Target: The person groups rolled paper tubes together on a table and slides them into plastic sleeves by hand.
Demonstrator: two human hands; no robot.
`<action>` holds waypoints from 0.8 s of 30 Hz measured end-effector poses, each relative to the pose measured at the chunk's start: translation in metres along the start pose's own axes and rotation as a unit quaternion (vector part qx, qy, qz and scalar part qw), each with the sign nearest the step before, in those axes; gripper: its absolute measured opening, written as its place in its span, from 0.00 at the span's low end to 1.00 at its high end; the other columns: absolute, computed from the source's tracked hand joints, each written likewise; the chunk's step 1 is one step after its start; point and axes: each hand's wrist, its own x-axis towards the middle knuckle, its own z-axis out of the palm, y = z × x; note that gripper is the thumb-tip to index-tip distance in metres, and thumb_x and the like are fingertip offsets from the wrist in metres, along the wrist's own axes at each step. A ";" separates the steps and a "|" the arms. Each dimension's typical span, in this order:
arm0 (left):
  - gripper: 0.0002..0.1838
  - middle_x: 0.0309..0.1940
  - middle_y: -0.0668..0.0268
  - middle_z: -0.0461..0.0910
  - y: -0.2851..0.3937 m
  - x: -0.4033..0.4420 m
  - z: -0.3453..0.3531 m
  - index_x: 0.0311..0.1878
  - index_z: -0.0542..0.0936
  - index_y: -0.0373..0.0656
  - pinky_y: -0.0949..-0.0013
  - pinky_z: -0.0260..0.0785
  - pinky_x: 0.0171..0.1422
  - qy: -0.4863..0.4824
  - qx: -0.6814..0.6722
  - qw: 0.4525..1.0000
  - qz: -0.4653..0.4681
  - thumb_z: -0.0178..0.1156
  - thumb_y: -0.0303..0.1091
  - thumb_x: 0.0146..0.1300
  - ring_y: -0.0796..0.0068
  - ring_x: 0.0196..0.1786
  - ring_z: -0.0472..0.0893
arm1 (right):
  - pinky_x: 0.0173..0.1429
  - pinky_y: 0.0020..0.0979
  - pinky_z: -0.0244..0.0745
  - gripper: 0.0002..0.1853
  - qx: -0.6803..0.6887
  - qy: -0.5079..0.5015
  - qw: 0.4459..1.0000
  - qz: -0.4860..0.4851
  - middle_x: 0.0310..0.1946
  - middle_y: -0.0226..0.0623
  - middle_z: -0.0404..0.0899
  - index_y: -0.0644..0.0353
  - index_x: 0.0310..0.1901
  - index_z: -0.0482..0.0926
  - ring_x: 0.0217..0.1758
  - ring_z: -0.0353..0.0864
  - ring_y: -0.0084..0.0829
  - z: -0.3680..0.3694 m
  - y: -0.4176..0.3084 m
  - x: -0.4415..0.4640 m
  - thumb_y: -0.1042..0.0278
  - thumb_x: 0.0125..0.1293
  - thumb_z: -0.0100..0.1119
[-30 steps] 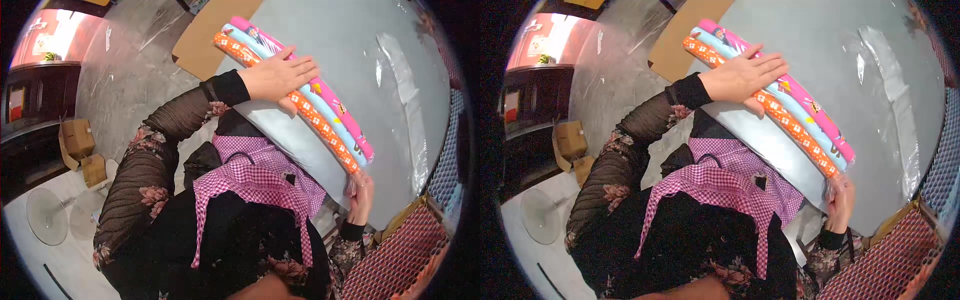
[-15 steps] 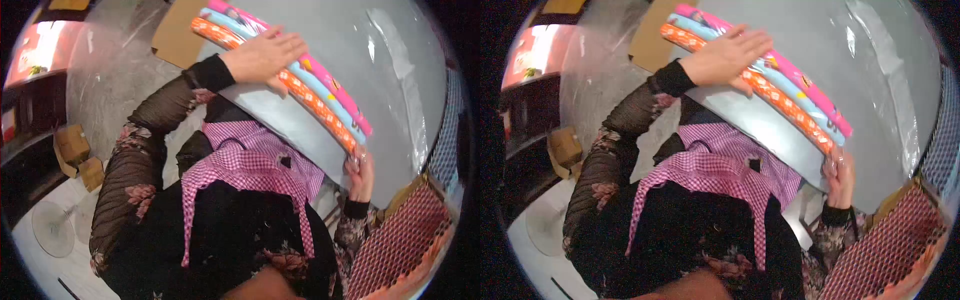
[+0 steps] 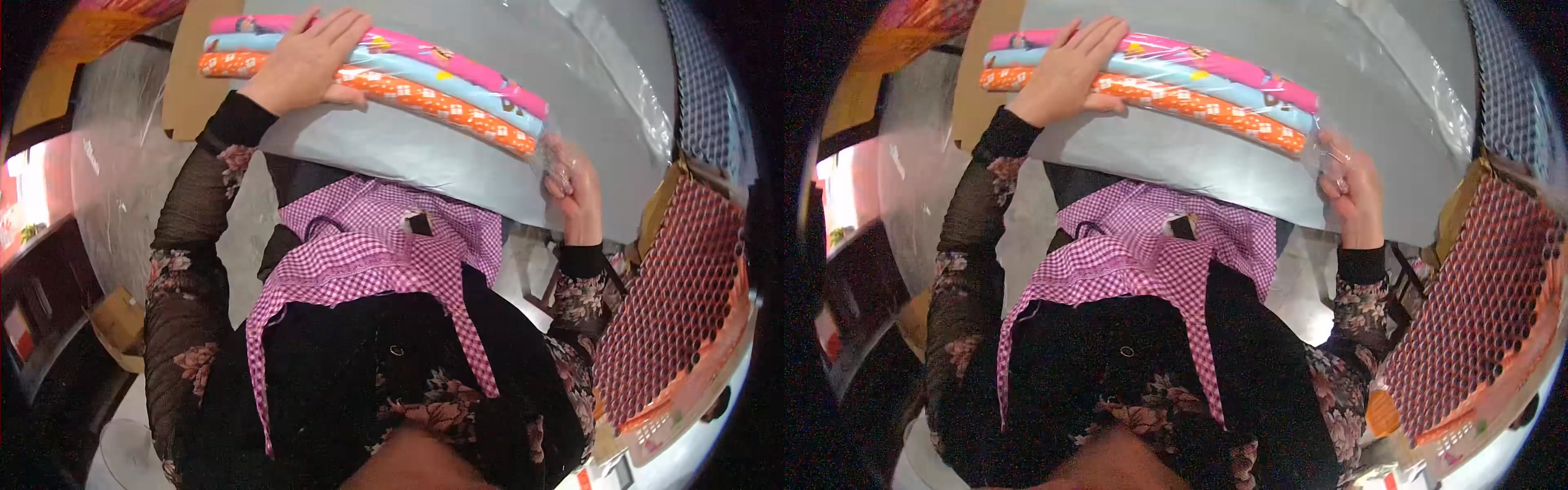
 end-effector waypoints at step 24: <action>0.60 0.73 0.53 0.63 -0.006 0.003 0.006 0.75 0.57 0.37 0.43 0.47 0.77 -0.065 0.014 0.997 -0.035 0.66 0.69 0.47 0.57 0.77 0.58 | 0.65 0.45 0.66 0.42 -0.703 -0.042 0.571 -0.423 0.58 0.53 0.71 0.66 0.70 0.58 0.60 0.71 0.54 0.047 -0.003 0.010 0.76 0.53 0.65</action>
